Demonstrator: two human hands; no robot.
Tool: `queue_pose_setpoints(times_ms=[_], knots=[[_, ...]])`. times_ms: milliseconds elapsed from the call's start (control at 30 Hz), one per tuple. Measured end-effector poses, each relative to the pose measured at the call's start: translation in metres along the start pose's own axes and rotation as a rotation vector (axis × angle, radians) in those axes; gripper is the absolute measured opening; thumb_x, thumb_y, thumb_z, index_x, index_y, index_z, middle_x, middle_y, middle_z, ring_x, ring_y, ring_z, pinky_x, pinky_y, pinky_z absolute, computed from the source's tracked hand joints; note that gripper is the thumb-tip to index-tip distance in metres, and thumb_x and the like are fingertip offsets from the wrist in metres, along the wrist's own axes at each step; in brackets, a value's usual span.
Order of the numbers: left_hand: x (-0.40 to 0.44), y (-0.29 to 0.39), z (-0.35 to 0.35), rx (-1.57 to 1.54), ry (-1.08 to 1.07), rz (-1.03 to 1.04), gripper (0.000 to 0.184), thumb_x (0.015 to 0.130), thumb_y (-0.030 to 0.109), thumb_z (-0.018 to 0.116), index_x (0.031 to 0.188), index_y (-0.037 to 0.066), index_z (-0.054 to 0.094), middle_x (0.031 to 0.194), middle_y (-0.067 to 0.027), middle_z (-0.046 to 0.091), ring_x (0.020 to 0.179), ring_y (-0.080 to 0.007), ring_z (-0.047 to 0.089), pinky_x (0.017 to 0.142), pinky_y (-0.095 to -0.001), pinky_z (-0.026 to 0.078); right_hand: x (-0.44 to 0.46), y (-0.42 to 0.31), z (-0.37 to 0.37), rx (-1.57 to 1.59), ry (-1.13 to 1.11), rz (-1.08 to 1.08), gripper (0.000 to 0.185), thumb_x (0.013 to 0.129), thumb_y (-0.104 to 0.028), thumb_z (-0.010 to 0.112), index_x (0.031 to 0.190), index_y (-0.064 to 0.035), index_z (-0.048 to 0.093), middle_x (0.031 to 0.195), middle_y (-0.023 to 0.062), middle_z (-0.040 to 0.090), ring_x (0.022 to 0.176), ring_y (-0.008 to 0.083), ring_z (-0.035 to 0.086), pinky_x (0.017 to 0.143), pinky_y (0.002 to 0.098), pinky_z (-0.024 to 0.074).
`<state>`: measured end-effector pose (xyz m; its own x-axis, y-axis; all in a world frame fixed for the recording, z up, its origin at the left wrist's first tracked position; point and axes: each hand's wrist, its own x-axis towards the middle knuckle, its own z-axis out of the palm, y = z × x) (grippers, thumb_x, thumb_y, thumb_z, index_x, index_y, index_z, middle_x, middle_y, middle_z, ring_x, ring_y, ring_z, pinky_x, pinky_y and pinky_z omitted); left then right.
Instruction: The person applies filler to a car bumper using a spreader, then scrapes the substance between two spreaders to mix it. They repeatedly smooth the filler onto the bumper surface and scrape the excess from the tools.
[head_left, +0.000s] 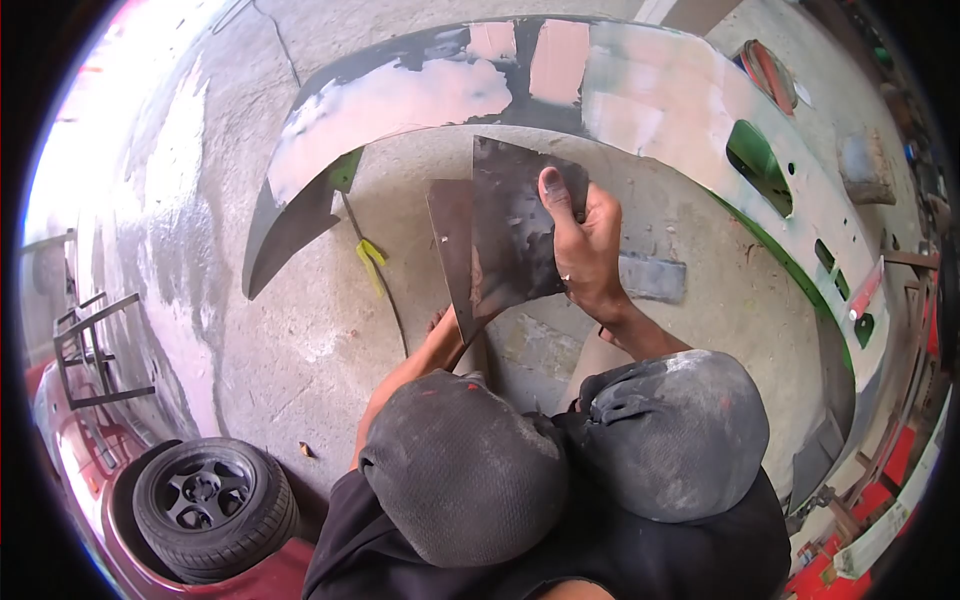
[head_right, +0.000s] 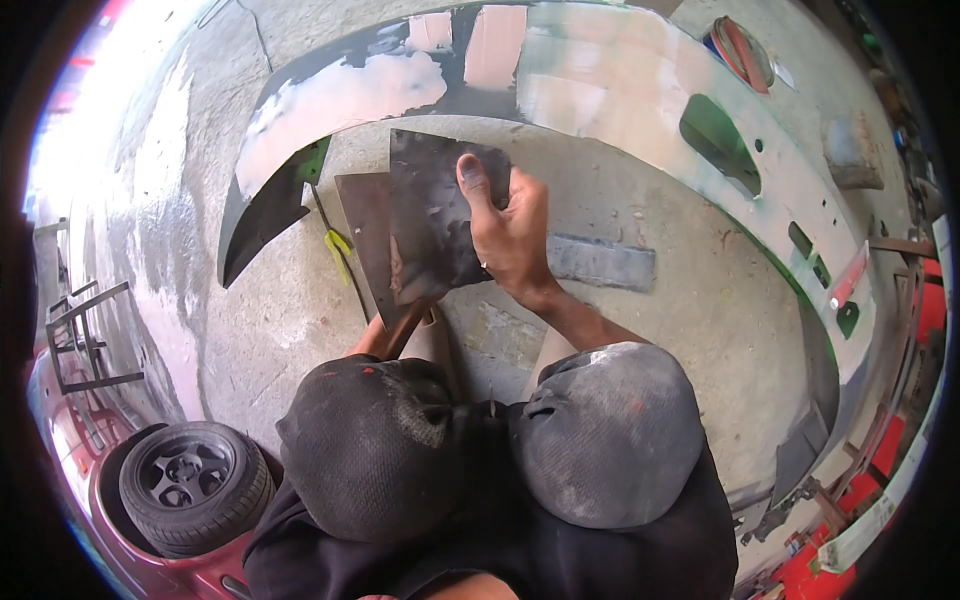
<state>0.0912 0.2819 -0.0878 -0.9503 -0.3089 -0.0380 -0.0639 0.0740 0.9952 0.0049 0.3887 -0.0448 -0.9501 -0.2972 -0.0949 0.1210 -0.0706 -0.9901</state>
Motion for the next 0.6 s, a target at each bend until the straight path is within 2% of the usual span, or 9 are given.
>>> queue_pose_setpoints(times_ms=[67, 167, 300, 467, 500, 533, 567, 600], knots=[[0.001, -0.001, 0.003, 0.014, 0.013, 0.01, 0.03, 0.103, 0.017, 0.051, 0.129, 0.004, 0.053, 0.118, -0.0054, 0.059, 0.103, -0.0149, 0.059, 0.086, -0.0273, 0.05, -0.003, -0.009, 0.002, 0.01, 0.003, 0.018, 0.048, 0.098, -0.036, 0.066, 0.066, -0.0047, 0.047, 0.058, -0.0071, 0.043, 0.057, 0.0026, 0.036, 0.048, 0.0246, 0.0285], [0.0, -0.004, 0.006, 0.048, 0.035, 0.035, 0.029, 0.103, 0.018, 0.05, 0.128, 0.003, 0.053, 0.118, -0.0055, 0.059, 0.104, -0.0151, 0.058, 0.086, -0.0271, 0.05, 0.001, 0.01, 0.0, -0.042, 0.017, -0.07, 0.046, 0.099, -0.035, 0.066, 0.069, -0.003, 0.051, 0.06, -0.0068, 0.046, 0.058, 0.003, 0.038, 0.049, 0.0244, 0.0303], [-0.004, -0.012, 0.012, 0.209, 0.078, 0.128, 0.03, 0.105, 0.022, 0.046, 0.126, 0.003, 0.054, 0.117, -0.0063, 0.059, 0.104, -0.0154, 0.058, 0.086, -0.0269, 0.049, -0.001, -0.009, 0.003, 0.017, 0.033, -0.007, 0.04, 0.099, -0.034, 0.065, 0.077, -0.001, 0.057, 0.069, -0.0059, 0.052, 0.065, 0.0032, 0.041, 0.056, 0.0226, 0.0343], [-0.011, -0.081, 0.014, 0.005, -0.011, 0.063, 0.042, 0.107, 0.035, 0.037, 0.12, 0.002, 0.06, 0.105, -0.0075, 0.061, 0.096, -0.0157, 0.059, 0.083, -0.0258, 0.049, 0.014, -0.011, -0.007, 0.193, 0.152, 0.051, 0.034, 0.101, -0.034, 0.061, 0.091, -0.0024, 0.065, 0.083, -0.0035, 0.062, 0.072, 0.0037, 0.052, 0.065, 0.0218, 0.0433], [-0.019, -0.095, 0.008, -0.043, -0.025, -0.219, 0.049, 0.108, 0.042, 0.032, 0.111, 0.004, 0.063, 0.09, -0.0059, 0.06, 0.083, -0.016, 0.06, 0.073, -0.0258, 0.049, 0.018, -0.012, -0.016, 0.22, 0.149, 0.065, 0.036, 0.102, -0.035, 0.059, 0.104, 0.0005, 0.067, 0.092, 0.0015, 0.068, 0.079, 0.0078, 0.062, 0.073, 0.0237, 0.0508], [-0.027, -0.11, 0.001, -0.087, -0.025, -0.502, 0.057, 0.108, 0.049, 0.028, 0.102, 0.006, 0.065, 0.075, -0.0044, 0.059, 0.069, -0.0163, 0.06, 0.063, -0.0258, 0.048, 0.021, -0.016, -0.023, 0.248, 0.169, 0.103, 0.037, 0.102, -0.035, 0.058, 0.106, 0.001, 0.066, 0.094, 0.0027, 0.068, 0.081, 0.01, 0.064, 0.075, 0.0252, 0.052], [-0.025, -0.098, -0.012, -0.886, -0.153, -0.683, 0.066, 0.105, 0.06, 0.024, 0.089, 0.01, 0.065, 0.057, 0.0011, 0.05, 0.046, -0.0144, 0.048, 0.043, -0.0277, 0.037, 0.022, -0.02, -0.028, 0.277, 0.187, 0.147, 0.038, 0.102, -0.036, 0.057, 0.109, 0.0015, 0.065, 0.095, 0.004, 0.068, 0.083, 0.0121, 0.065, 0.076, 0.0267, 0.0532], [-0.023, -0.093, -0.013, -0.71, -0.002, -0.674, 0.067, 0.104, 0.063, 0.024, 0.086, 0.011, 0.063, 0.057, 0.0012, 0.051, 0.043, -0.0122, 0.045, 0.039, -0.0283, 0.034, 0.022, -0.018, -0.032, 0.32, 0.173, 0.158, 0.039, 0.102, -0.035, 0.057, 0.111, 0.0017, 0.064, 0.097, 0.0047, 0.068, 0.084, 0.0134, 0.066, 0.077, 0.0277, 0.0539]])
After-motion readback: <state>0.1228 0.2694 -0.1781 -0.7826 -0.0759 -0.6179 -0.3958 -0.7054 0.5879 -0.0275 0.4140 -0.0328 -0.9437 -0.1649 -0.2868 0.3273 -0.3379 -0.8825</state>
